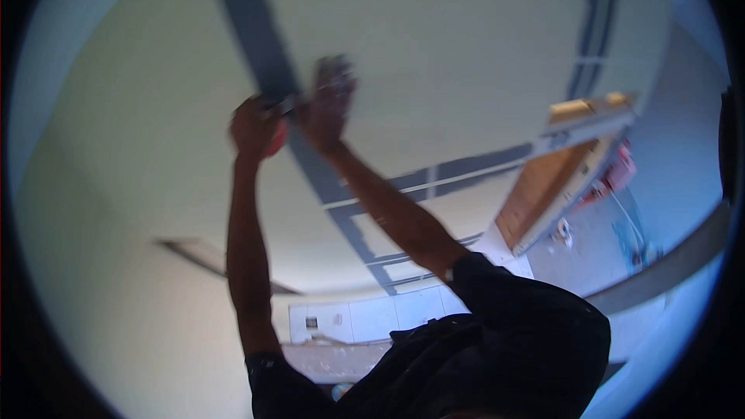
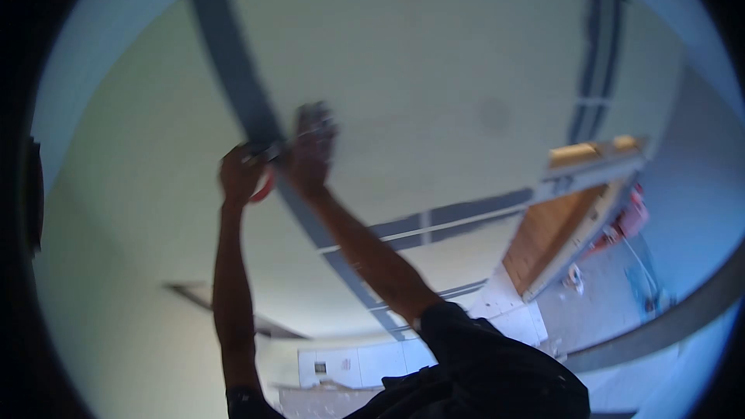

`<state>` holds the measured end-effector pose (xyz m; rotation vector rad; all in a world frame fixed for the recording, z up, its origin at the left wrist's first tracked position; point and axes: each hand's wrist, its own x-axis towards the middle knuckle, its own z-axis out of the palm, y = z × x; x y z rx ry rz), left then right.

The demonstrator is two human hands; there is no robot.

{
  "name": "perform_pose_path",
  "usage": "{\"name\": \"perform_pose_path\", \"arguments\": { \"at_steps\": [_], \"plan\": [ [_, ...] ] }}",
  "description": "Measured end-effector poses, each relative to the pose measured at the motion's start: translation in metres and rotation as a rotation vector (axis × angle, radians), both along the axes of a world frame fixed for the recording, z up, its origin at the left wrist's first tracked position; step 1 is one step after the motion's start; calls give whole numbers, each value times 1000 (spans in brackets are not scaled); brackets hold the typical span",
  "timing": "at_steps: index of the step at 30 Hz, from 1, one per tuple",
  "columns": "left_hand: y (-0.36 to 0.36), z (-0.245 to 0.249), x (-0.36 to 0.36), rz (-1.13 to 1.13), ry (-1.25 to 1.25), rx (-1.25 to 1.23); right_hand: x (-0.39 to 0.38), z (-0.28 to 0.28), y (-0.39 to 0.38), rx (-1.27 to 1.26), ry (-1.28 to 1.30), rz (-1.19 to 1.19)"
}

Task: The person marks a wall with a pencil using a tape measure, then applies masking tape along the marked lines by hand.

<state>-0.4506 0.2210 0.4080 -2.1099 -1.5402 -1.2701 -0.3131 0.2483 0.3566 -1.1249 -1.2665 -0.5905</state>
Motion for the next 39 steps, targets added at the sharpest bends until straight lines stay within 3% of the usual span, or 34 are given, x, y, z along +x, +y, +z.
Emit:
{"name": "perform_pose_path", "arguments": {
  "at_steps": [3,5,22,26,27,28,30,33,35,38,39],
  "plan": [
    [2,2,-2,-103,-45,-22,-2,3,-6,-34,50,51],
    [-7,8,5,6,41,-37,0,3,-10,-48,58,65],
    [-17,-11,33,147,101,153,1,4,-11,6,128,96],
    [-11,-19,31,-120,120,311,-8,-5,8,-73,48,-122],
    [-4,-32,26,-57,128,260,-9,-7,11,-92,-22,-230],
    [-19,-28,28,-97,301,522,-10,-1,0,5,102,-9],
    [-58,-12,38,-73,236,582,-15,-5,6,-30,78,-64],
    [-91,-13,-2,57,85,559,-9,-9,2,-67,41,-10],
    [-110,-34,-40,40,-116,595,-1,-22,5,55,40,63],
    [-159,-91,-77,219,-362,406,-4,-47,4,111,109,35],
    [-175,-112,-84,294,-398,330,-12,-52,3,-6,-17,-16]
  ]
}}
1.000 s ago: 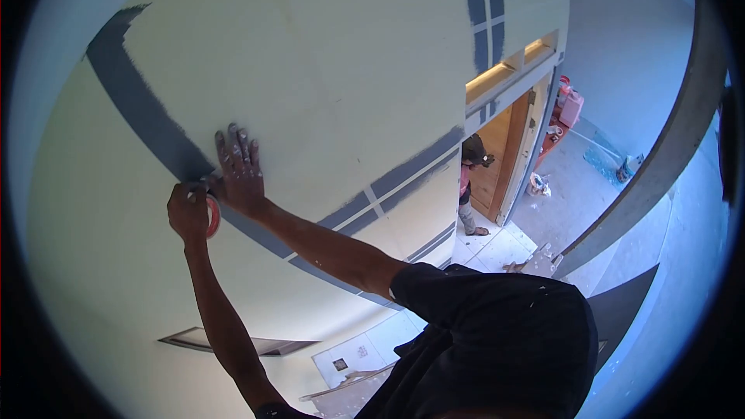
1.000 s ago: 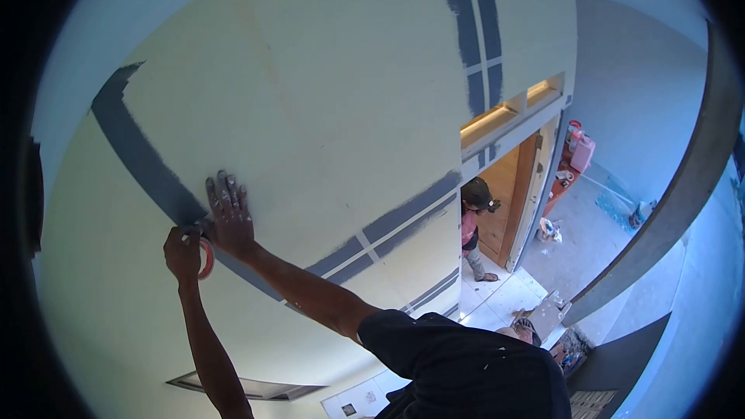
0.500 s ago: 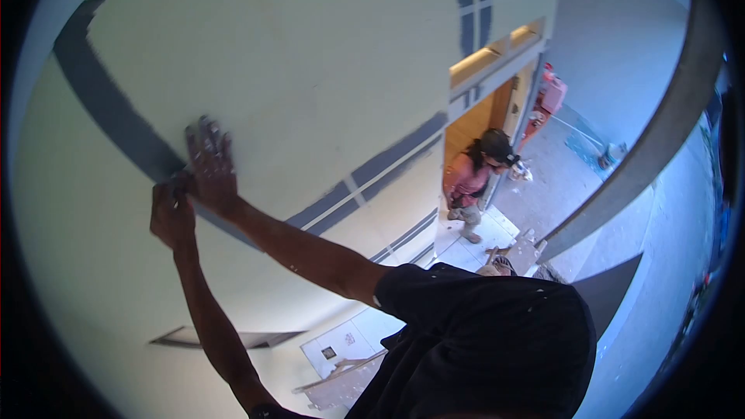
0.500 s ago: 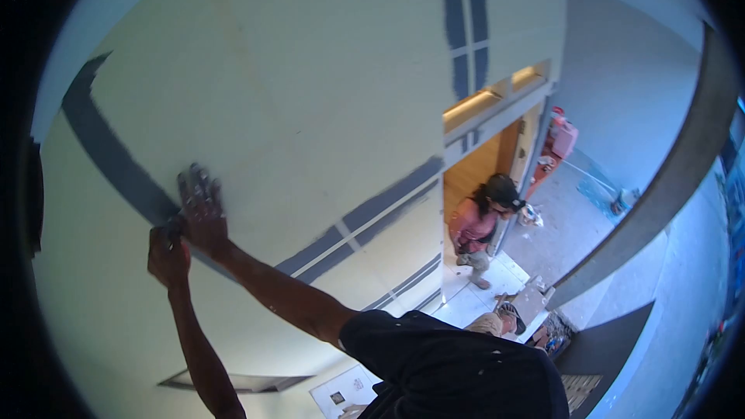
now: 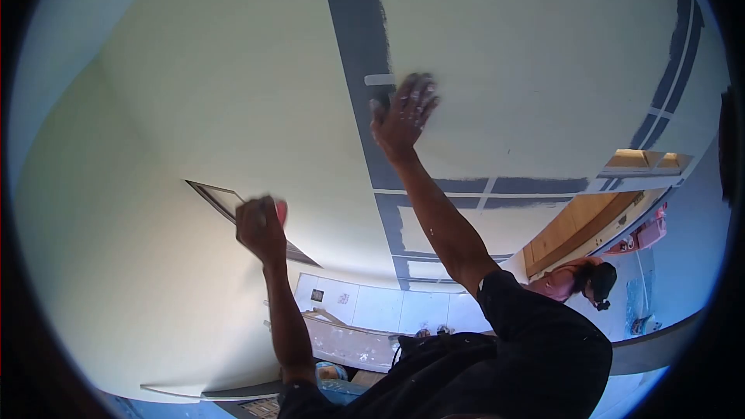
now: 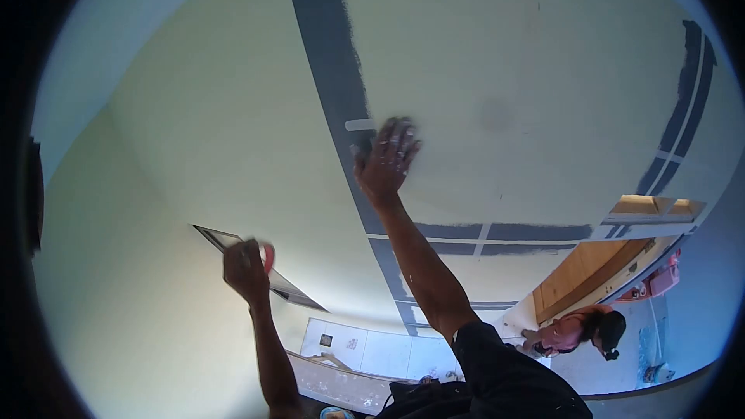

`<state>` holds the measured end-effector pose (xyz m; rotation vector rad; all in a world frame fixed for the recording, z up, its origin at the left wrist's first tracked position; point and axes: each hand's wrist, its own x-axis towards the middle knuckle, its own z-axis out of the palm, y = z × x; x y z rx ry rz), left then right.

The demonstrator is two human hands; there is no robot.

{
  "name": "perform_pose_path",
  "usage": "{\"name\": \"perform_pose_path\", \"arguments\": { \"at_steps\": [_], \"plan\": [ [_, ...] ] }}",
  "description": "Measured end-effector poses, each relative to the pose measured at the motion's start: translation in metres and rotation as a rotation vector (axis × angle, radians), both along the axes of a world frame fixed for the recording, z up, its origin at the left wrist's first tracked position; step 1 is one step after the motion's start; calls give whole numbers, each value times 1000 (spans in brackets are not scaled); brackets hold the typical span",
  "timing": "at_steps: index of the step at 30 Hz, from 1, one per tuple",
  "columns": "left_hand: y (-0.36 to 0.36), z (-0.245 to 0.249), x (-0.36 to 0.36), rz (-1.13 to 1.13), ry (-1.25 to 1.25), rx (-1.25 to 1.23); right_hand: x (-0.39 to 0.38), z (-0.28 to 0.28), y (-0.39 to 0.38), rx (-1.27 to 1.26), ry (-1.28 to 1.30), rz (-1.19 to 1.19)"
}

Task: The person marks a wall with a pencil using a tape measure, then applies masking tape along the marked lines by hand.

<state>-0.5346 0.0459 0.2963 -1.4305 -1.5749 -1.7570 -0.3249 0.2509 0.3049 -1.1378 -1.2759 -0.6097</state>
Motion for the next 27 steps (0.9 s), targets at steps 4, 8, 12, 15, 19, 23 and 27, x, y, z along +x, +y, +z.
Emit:
{"name": "perform_pose_path", "arguments": {
  "at_steps": [4,8,12,15,19,23,27],
  "plan": [
    [-21,-113,-25,59,-292,-260,-28,5,-5,-97,-175,55],
    [-15,-183,-14,-1,-574,-423,-8,3,-5,-24,-426,145],
    [-12,-304,-22,62,-411,-513,58,18,-25,-65,-550,200],
    [-67,-361,-27,91,-505,-681,149,7,-32,-91,-463,81],
    [-200,-455,-61,278,-331,-904,325,-7,-51,-52,-356,-277],
    [-307,-463,-41,477,-328,-1261,459,3,-76,58,-197,-472],
    [-333,-467,-43,507,-339,-1366,477,10,-80,15,85,-435]
  ]
}}
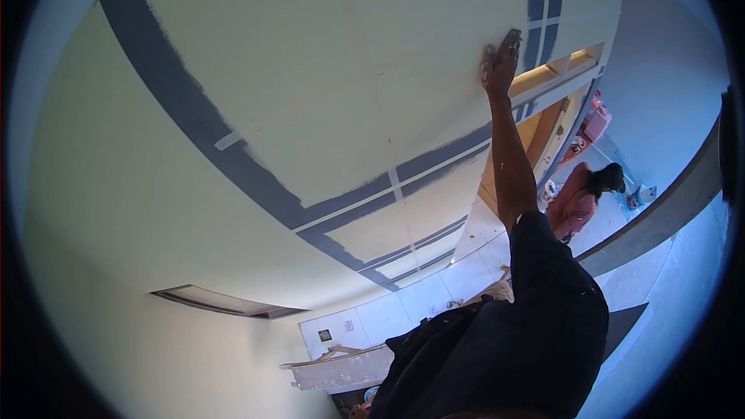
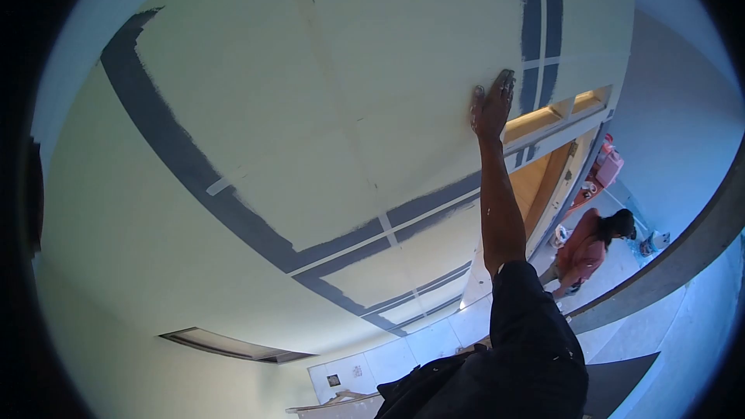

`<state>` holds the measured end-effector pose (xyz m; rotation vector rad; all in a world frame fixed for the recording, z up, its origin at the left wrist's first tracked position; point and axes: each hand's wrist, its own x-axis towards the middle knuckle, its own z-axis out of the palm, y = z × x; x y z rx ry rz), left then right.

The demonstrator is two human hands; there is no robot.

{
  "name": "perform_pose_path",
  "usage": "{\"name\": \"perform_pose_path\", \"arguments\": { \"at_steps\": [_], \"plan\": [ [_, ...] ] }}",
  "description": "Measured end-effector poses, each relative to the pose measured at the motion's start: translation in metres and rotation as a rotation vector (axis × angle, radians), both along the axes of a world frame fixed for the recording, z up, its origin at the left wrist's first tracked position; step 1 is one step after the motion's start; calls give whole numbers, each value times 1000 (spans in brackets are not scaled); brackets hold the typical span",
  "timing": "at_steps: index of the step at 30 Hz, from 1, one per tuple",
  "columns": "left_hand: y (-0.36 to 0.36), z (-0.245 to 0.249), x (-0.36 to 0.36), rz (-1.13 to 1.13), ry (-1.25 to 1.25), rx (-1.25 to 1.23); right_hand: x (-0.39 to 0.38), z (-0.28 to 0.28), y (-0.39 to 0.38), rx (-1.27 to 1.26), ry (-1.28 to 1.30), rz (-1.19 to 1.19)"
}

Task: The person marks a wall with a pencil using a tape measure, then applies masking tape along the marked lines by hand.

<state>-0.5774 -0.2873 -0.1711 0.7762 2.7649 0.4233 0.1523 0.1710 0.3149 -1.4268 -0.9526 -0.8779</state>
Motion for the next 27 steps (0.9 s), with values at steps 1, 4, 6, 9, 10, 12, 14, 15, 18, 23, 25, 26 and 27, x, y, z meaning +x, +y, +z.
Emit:
{"name": "perform_pose_path", "arguments": {
  "at_steps": [1,4,6,9,10,12,14,15,18,23,25,26,27],
  "plan": [
    [2,-2,-4,15,-3,14,-12,-2,5,16,4,-36],
    [41,-7,-32,4,1,194,-95,2,23,90,-246,61],
    [106,-19,-51,-59,-9,437,-193,1,36,33,-246,182],
    [216,47,-17,-197,-197,701,-335,-3,45,-156,-189,429],
    [248,65,1,-220,-143,763,-367,-1,47,-233,-229,494],
    [297,89,32,-318,-146,787,-409,6,48,-308,-257,560],
    [331,99,68,-398,-224,800,-431,16,47,-238,-419,733],
    [340,97,85,-435,-262,809,-434,18,48,-233,-421,751],
    [339,84,137,-491,-382,703,-439,20,54,-281,-544,700],
    [320,76,217,-429,-487,409,-440,23,55,-283,-500,860],
    [320,64,230,-511,-560,418,-424,26,49,-259,-541,870],
    [315,80,236,-560,-492,357,-404,24,47,-274,-527,821],
    [316,71,232,-629,-463,394,-387,22,42,-257,-476,774]
  ]
}}
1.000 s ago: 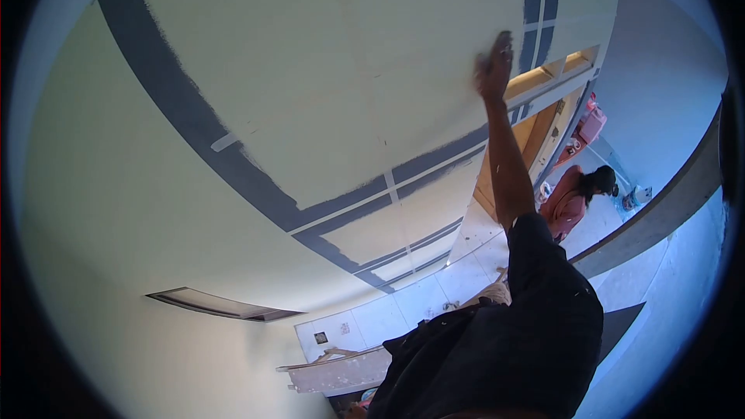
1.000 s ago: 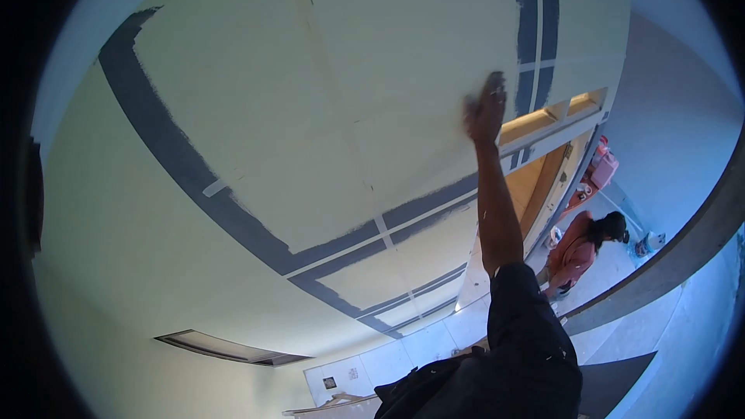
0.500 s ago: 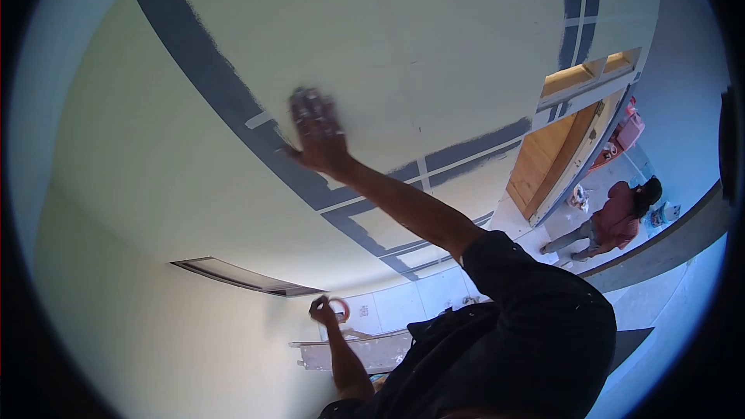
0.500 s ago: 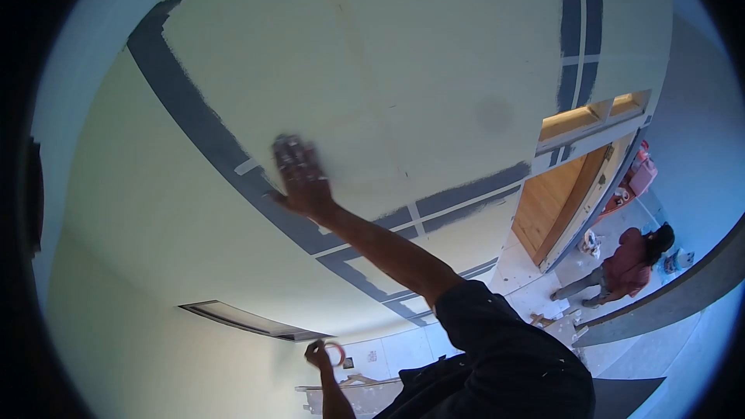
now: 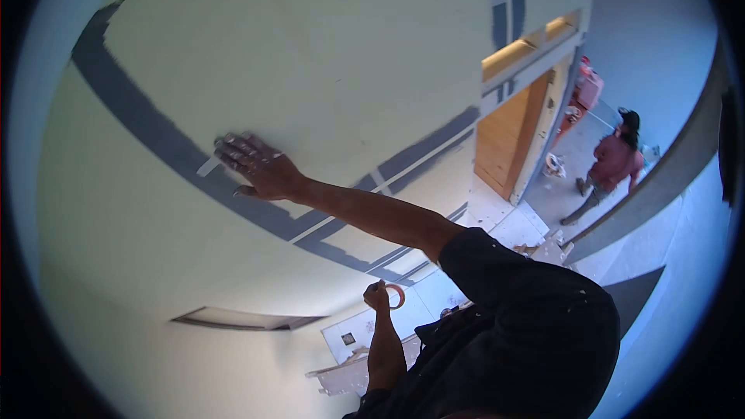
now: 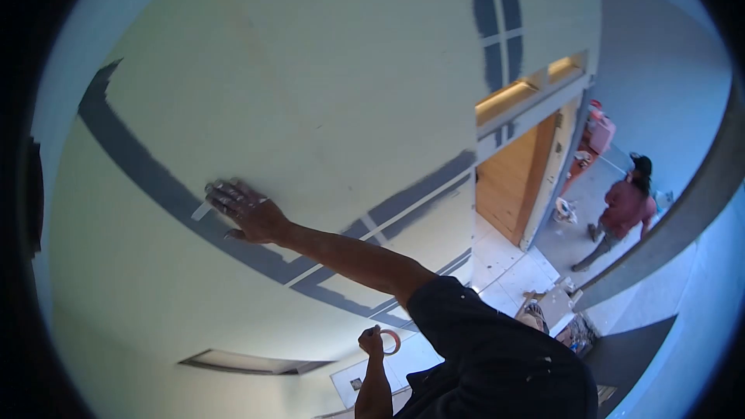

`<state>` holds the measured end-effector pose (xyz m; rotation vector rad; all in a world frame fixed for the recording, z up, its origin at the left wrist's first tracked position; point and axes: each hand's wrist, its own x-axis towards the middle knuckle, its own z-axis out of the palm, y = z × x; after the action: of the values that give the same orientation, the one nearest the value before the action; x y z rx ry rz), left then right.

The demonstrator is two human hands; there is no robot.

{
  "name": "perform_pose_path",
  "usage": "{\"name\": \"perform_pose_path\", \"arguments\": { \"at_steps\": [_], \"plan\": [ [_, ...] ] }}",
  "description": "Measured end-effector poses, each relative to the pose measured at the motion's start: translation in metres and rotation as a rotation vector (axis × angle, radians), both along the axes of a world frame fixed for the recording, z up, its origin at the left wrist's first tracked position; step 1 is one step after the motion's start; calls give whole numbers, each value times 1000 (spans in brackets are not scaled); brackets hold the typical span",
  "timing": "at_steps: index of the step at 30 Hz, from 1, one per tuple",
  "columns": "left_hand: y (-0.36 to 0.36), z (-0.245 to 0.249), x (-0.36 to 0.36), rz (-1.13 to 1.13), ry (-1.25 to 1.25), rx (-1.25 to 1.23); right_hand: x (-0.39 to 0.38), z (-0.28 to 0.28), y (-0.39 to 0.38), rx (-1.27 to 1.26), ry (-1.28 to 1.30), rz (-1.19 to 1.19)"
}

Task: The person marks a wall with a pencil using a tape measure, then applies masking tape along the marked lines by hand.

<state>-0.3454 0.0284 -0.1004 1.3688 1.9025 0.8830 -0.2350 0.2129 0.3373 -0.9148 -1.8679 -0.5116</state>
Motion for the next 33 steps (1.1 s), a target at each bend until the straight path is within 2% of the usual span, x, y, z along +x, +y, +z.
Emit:
{"name": "perform_pose_path", "arguments": {
  "at_steps": [2,6,7,8,9,10,12,14,15,16,18,20,23,24,26,28,29,31,33],
  "plan": [
    [-3,-18,-17,-41,18,106,42,-6,-10,-4,107,-69],
    [-47,-63,-81,1,103,173,166,-17,-19,5,192,-478],
    [-68,-80,-103,9,112,138,201,-18,-20,41,197,-565],
    [-86,-121,-135,-13,33,0,234,-17,-23,88,210,-626],
    [-117,-134,-153,39,188,-39,272,-20,-21,205,195,-674],
    [-149,-117,-162,102,292,-140,300,-15,-29,201,255,-721],
    [-200,-119,-181,136,393,-293,354,-11,-32,288,304,-733],
    [-234,-123,-193,125,453,-413,387,-8,-41,243,335,-757],
    [-243,-129,-192,122,457,-460,399,-7,-45,169,429,-739],
    [-249,-135,-191,107,460,-497,396,-2,-50,95,519,-719],
    [-256,-147,-186,100,445,-546,374,-4,-55,16,440,-746],
    [-258,-160,-175,100,412,-576,340,-14,-47,87,155,-689],
    [-243,-190,-144,103,326,-578,273,-23,-45,116,-73,-596],
    [-231,-197,-131,104,291,-554,274,-29,-40,88,-94,-591],
    [-205,-190,-95,131,199,-462,296,-29,-30,211,-152,-641],
    [-180,-156,-64,228,48,-239,346,-42,-17,339,-51,-667],
    [-170,-136,-53,261,-28,-233,376,-47,-18,201,463,-337],
    [-162,-115,-36,319,-113,-213,387,-55,-24,40,964,10],
    [-173,-114,-33,321,-140,-229,375,-75,-42,168,825,-179]
  ]
}}
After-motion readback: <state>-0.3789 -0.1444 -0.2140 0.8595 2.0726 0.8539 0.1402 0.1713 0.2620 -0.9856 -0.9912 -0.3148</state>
